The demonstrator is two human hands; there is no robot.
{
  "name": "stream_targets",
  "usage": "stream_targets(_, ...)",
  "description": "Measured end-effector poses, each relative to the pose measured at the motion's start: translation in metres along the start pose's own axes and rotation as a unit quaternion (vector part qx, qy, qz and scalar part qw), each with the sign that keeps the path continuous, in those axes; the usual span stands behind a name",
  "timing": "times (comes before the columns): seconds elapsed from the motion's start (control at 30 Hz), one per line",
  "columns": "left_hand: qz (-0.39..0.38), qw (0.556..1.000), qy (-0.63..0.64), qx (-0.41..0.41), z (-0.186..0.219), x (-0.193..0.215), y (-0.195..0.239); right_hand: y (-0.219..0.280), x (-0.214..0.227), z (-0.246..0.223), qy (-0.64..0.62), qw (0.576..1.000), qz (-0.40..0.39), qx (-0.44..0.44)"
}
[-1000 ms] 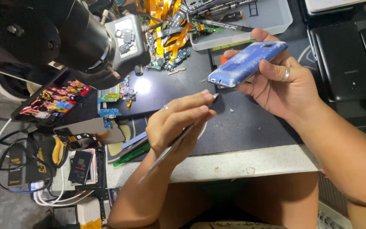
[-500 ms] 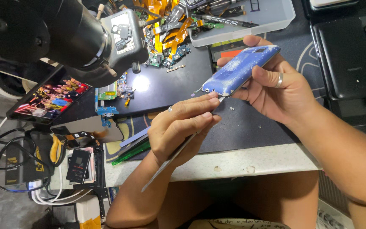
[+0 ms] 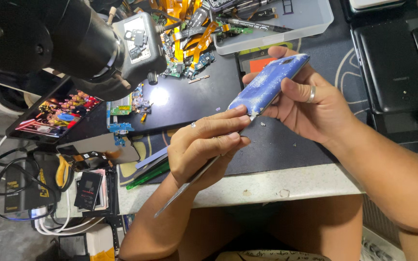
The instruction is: The person disassembles a smartphone by removing screws and separating the motherboard from the chassis. They then remove the back cover from another phone and unscrew internal components, working with multiple disassembled devices on the bench.
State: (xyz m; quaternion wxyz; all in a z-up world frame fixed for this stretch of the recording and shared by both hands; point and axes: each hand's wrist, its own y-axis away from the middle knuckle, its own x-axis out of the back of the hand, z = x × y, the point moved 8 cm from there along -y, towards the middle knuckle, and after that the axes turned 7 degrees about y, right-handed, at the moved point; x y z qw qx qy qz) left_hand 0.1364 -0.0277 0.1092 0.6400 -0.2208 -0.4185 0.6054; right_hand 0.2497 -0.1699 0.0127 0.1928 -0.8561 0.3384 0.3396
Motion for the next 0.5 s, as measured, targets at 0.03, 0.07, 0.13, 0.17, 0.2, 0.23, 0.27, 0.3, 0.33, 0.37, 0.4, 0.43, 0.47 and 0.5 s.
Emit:
stream_targets(0.03, -0.001, 1.000, 0.000, -0.001, 0.000, 0.000, 0.000, 0.000, 0.000, 0.000, -0.002, 1.000, -0.002, 0.001)
stream_targets(0.07, -0.002, 1.000, -0.001, -0.001, 0.001, 0.001, 0.000, 0.000, -0.001, 0.001, -0.003, 1.000, -0.004, 0.001)
stream_targets(0.13, -0.001, 1.000, 0.001, 0.002, 0.000, 0.001, 0.001, 0.001, 0.000, 0.001, 0.003, 1.000, 0.002, 0.000)
stream_targets(0.17, 0.000, 1.000, 0.003, 0.005, 0.000, 0.001, 0.001, 0.001, 0.001, 0.001, 0.006, 1.000, 0.004, 0.000)
stream_targets(0.2, 0.001, 1.000, 0.005, 0.007, -0.001, 0.001, 0.001, 0.001, 0.001, 0.001, 0.006, 1.000, 0.005, 0.000)
stream_targets(0.23, 0.003, 1.000, 0.006, 0.008, -0.002, 0.002, 0.002, 0.001, 0.001, 0.001, 0.005, 1.000, 0.005, 0.000)
stream_targets(0.27, 0.006, 1.000, 0.008, 0.009, -0.002, 0.002, 0.002, 0.001, 0.001, 0.001, 0.005, 1.000, 0.005, -0.001)
stream_targets(0.3, 0.008, 1.000, 0.010, 0.011, -0.003, 0.001, 0.002, 0.001, 0.001, -0.001, 0.006, 1.000, 0.003, 0.004)
stream_targets(0.33, 0.016, 0.999, 0.031, 0.019, -0.005, 0.002, 0.004, 0.001, 0.001, -0.001, 0.007, 1.000, 0.000, 0.007)
stream_targets(0.37, 0.024, 0.998, 0.052, 0.028, -0.007, 0.003, 0.005, 0.002, 0.001, -0.001, 0.008, 1.000, -0.002, 0.011)
stream_targets(0.4, 0.032, 0.996, 0.072, 0.036, -0.009, 0.004, 0.006, 0.002, 0.002, -0.002, 0.017, 1.000, 0.001, 0.019)
stream_targets(0.43, 0.032, 0.995, 0.075, 0.050, -0.011, 0.004, 0.007, 0.003, 0.002, -0.003, 0.026, 0.999, 0.005, 0.027)
stream_targets(0.47, 0.031, 0.994, 0.078, 0.064, -0.013, 0.005, 0.008, 0.004, 0.002, -0.004, 0.036, 0.999, 0.008, 0.035)
stream_targets(0.5, 0.031, 0.993, 0.081, 0.078, -0.015, 0.006, 0.009, 0.004, 0.003, -0.003, 0.035, 0.999, 0.011, 0.033)
